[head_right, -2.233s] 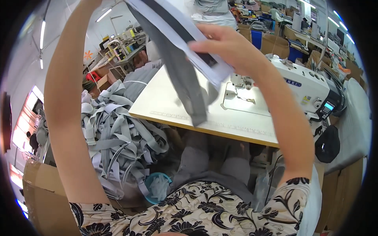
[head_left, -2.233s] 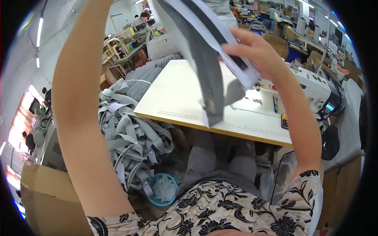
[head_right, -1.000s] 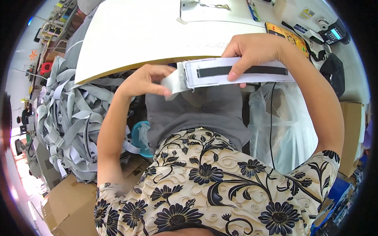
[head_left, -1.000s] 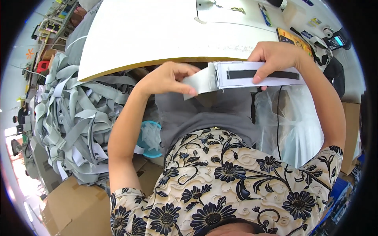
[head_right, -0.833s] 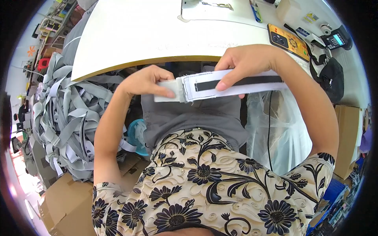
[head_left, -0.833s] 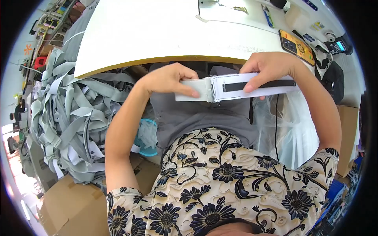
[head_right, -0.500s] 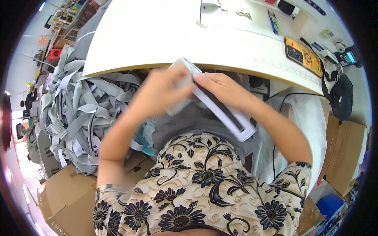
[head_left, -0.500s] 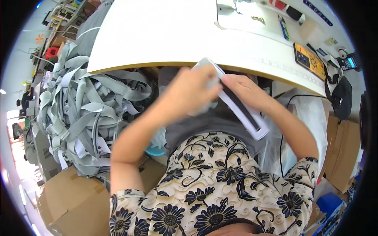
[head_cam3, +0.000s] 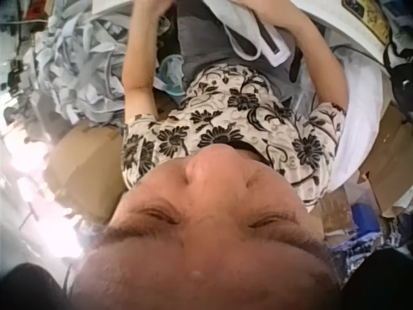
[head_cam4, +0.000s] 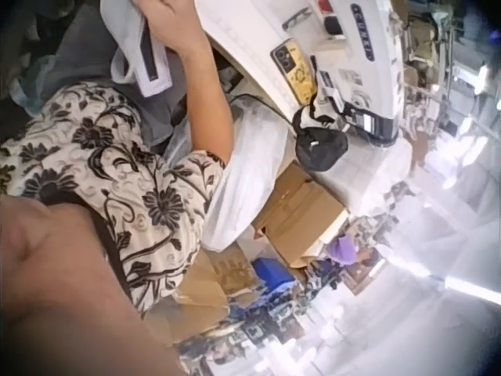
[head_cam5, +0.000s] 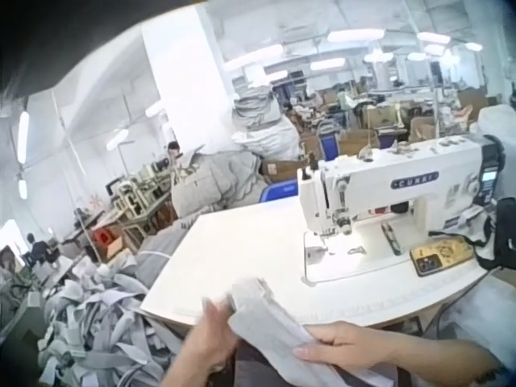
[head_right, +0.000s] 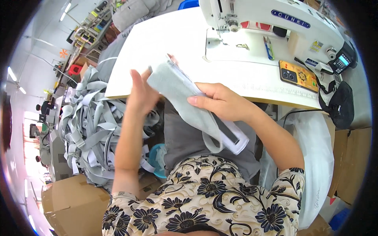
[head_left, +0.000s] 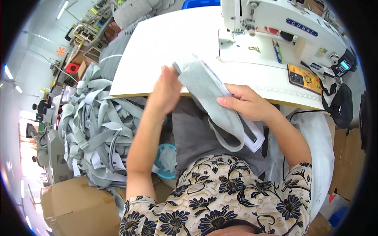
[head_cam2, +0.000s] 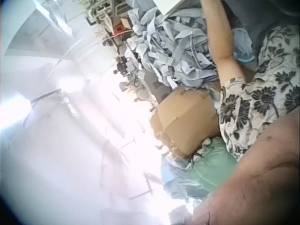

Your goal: Sewing fabric straps and inserting foam padding using an industrial sewing machine.

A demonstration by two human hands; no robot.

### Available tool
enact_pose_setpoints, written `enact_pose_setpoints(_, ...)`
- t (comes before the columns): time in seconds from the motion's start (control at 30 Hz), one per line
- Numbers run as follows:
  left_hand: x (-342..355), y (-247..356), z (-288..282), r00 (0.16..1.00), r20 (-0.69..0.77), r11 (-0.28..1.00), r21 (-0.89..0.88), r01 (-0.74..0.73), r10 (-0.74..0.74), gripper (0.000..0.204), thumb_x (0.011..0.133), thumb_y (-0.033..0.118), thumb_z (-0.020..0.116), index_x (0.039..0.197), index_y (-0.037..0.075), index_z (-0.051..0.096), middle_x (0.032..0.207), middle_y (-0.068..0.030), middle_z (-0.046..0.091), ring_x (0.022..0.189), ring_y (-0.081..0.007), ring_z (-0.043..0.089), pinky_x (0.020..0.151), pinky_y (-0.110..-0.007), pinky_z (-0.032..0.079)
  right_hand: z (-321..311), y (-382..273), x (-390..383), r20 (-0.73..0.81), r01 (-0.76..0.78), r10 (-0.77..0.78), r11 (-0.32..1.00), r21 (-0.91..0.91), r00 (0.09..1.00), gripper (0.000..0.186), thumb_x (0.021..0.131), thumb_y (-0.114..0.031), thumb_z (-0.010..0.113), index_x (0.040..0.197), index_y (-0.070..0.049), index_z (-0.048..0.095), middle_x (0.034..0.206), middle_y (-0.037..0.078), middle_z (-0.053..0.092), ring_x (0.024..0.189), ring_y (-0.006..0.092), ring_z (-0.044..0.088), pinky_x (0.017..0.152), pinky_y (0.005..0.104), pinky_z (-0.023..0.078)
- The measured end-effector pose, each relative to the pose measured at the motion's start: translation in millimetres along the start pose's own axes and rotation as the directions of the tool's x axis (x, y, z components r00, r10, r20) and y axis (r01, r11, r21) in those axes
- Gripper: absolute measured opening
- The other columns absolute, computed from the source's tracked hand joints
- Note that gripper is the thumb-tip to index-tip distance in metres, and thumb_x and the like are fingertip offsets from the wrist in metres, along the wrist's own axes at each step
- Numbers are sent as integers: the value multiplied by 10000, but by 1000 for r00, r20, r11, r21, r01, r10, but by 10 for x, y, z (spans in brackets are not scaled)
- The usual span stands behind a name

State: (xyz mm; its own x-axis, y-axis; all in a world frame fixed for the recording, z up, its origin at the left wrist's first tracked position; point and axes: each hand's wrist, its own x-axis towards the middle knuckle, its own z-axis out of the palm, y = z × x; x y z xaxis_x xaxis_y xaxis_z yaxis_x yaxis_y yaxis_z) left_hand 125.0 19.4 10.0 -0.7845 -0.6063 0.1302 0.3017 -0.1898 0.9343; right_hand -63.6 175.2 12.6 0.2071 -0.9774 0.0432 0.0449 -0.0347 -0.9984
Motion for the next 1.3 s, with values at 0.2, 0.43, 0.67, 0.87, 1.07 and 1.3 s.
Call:
enact_pose_setpoints(0.2, 552, 617, 583, 944, 82, 656, 700, -282, 318, 332, 851, 273, 744, 978, -19, 649, 821, -17, 628, 731, -80, 546, 657, -225, 434, 323, 311, 170, -461, 447, -306, 863, 234, 833, 564, 993, -124, 525, 1497, -32, 289, 1274, 73, 577, 1078, 104, 557, 951, 264, 445)
enact_pose_setpoints(0.43, 588, 63, 243, 996, -47, 748, 663, -25, 75, 274, 905, 238, 685, 1024, -3, 628, 763, -9, 613, 665, -62, 523, 604, -226, 436, 414, 691, 174, -558, 382, -183, 885, 265, 810, 452, 931, -84, 621, 1351, 12, 483, 1177, 78, 614, 1002, 85, 582, 867, 221, 475)
enact_pose_setpoints(0.67, 571, -100, 67, 987, -60, 773, 616, 152, -146, 269, 925, 234, 666, 1073, 14, 619, 808, -10, 645, 706, -74, 567, 633, -240, 477, 511, 873, 121, -604, 114, 30, 973, 199, 796, 222, 907, -142, 672, 752, -8, 585, 673, -55, 536, 634, 8, 443, 538, 201, 350)
enact_pose_setpoints(0.87, 320, -94, 148, 917, -155, 802, 446, 397, -367, 369, 862, 304, 737, 1019, -16, 641, 840, -49, 666, 748, -100, 609, 629, -235, 480, 652, 967, -57, -610, 58, 158, 946, 318, 776, 273, 894, -132, 660, 676, -11, 549, 582, -72, 457, 556, 0, 360, 469, 220, 268)
enact_pose_setpoints(1.07, 310, -36, 182, 882, -109, 680, 595, 428, -459, 421, 775, 287, 814, 943, -67, 660, 801, -71, 659, 712, -122, 613, 628, -234, 489, 658, 911, -126, -596, 39, 94, 978, 206, 798, 255, 883, -116, 660, 682, 1, 556, 564, -58, 467, 546, 5, 367, 463, 230, 282)
enact_pose_setpoints(1.3, 260, -81, 230, 919, -52, 747, 565, 349, -390, 357, 789, 201, 799, 981, -67, 664, 851, -83, 680, 755, -129, 629, 681, -239, 505, 656, 823, -252, -558, 116, 53, 958, 264, 828, 67, 889, -53, 654, 859, -6, 619, 786, 4, 628, 683, 25, 540, 564, 197, 418)
